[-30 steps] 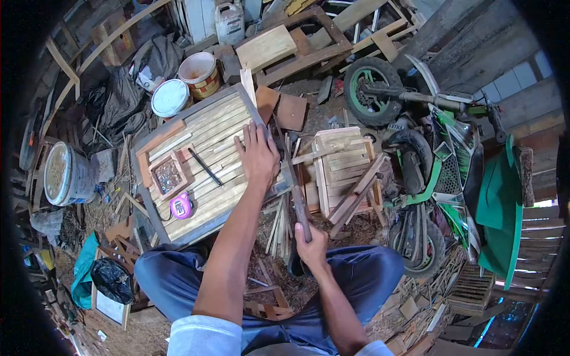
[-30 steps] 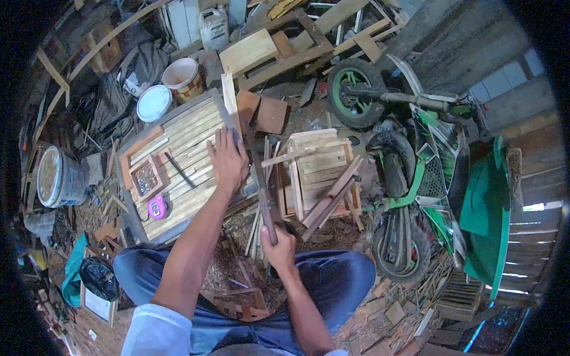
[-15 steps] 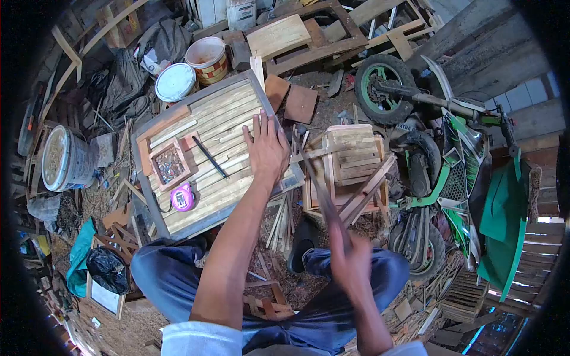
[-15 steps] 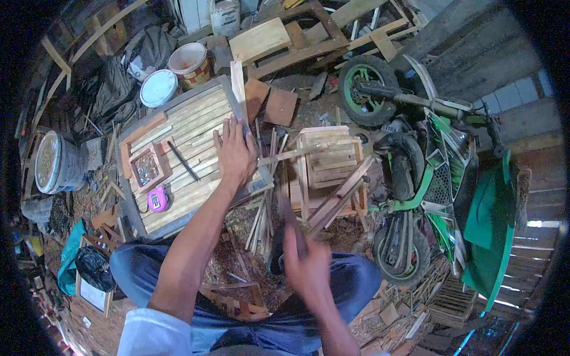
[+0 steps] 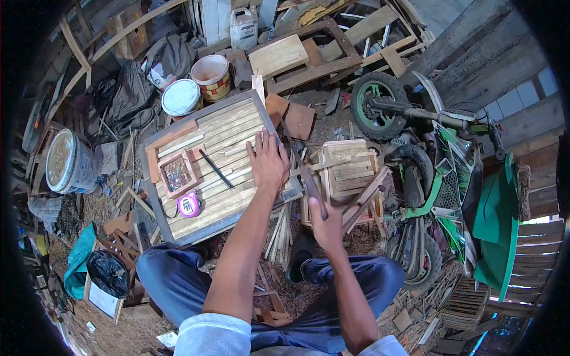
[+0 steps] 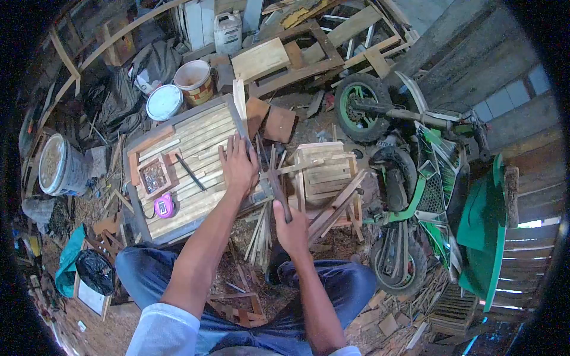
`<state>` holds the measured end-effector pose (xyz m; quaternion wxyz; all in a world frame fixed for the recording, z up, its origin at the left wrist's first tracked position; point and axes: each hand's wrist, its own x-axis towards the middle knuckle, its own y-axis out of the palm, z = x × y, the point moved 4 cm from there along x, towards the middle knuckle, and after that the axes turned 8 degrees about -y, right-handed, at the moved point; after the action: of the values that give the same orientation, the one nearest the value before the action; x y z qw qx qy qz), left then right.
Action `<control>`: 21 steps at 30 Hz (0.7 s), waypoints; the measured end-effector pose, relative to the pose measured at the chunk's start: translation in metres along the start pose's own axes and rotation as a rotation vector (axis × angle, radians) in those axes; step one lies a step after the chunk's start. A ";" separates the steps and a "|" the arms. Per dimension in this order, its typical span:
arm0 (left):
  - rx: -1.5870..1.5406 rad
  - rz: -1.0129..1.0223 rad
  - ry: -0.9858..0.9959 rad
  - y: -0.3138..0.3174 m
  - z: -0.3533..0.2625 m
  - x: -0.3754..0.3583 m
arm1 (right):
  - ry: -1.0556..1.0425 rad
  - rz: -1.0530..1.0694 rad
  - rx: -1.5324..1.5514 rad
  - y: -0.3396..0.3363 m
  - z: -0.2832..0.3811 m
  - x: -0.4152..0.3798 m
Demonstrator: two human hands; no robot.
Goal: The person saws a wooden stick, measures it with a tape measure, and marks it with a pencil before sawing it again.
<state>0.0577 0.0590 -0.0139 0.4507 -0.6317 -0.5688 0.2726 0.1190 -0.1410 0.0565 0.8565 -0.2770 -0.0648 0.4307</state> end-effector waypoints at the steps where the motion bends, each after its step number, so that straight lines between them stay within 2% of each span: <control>1: 0.003 -0.002 0.001 0.001 0.000 0.001 | 0.002 0.013 -0.076 -0.011 0.028 -0.001; 5: 0.014 -0.008 0.001 -0.001 -0.001 0.000 | 0.048 0.033 -0.206 -0.051 0.092 -0.048; 9: -0.020 -0.003 0.018 -0.005 -0.002 -0.003 | 0.204 0.095 -0.230 -0.078 0.105 -0.087; 10: -0.027 -0.010 0.030 -0.004 -0.001 -0.003 | 0.130 0.047 -0.205 -0.074 0.106 -0.079; 12: -0.027 -0.015 0.042 -0.007 0.005 -0.001 | -0.015 -0.048 -0.143 -0.061 0.098 -0.051; 14: -0.045 0.016 0.057 -0.017 -0.007 -0.001 | 0.014 -0.040 -0.079 -0.023 0.036 0.008; 16: -0.030 -0.121 0.071 0.000 -0.001 -0.004 | 0.036 -0.016 -0.108 -0.018 0.038 0.014; 17: -0.016 -0.096 0.055 -0.001 0.003 0.005 | 0.034 0.013 -0.127 -0.009 0.039 0.019; 18: -0.016 -0.027 0.036 -0.003 0.001 0.003 | -0.015 -0.031 -0.077 -0.002 0.036 0.014; 21: -0.028 -0.023 0.010 0.000 -0.003 0.001 | -0.100 -0.161 -0.056 0.010 -0.009 -0.011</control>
<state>0.0603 0.0593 -0.0127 0.4479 -0.6326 -0.5774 0.2564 0.1082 -0.1486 0.0444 0.8759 -0.2729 -0.1416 0.3718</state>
